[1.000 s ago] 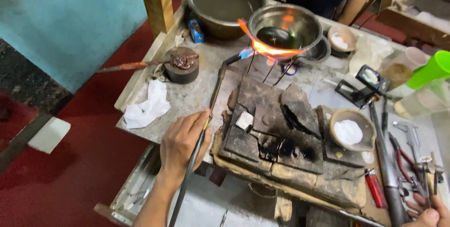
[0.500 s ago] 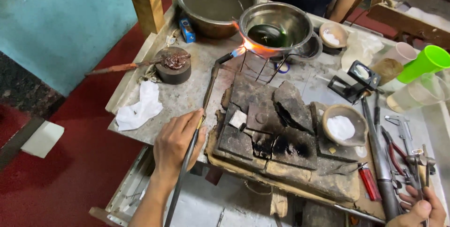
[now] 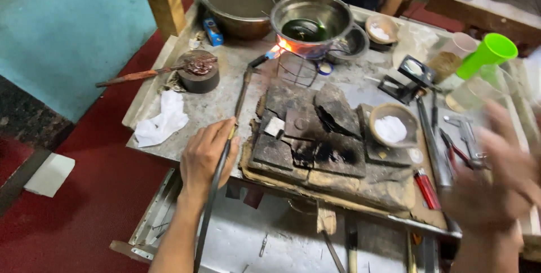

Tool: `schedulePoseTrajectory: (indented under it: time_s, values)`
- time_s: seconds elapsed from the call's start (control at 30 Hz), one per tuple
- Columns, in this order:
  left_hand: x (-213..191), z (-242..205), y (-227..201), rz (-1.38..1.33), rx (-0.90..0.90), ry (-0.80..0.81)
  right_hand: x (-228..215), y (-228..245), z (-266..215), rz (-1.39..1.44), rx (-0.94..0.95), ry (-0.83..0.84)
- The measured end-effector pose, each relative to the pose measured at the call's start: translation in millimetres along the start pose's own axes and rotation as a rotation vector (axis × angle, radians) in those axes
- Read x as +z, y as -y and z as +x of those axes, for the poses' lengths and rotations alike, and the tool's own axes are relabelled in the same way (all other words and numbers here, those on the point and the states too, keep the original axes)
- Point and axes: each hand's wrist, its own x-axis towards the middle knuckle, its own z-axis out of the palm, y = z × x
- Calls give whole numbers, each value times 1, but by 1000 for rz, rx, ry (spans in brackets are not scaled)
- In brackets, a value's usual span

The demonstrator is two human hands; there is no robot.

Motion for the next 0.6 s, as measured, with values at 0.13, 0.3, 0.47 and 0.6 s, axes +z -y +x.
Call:
schedulePoseTrajectory:
  time_s: [0.13,0.3,0.47,0.6]
  values:
    - [1,-2,-2,-1,-20,-10,41,36,116,-304,-348,239]
    - [0,-2,-3,-3,-16,-6,59,65,190,-234,-594,309]
    - [3,-2,-2,16,-3,-27,54,76,213,-305,-596,363]
    - [4,-3,-2,24,5,-41,65,71,203,-280,-533,358]
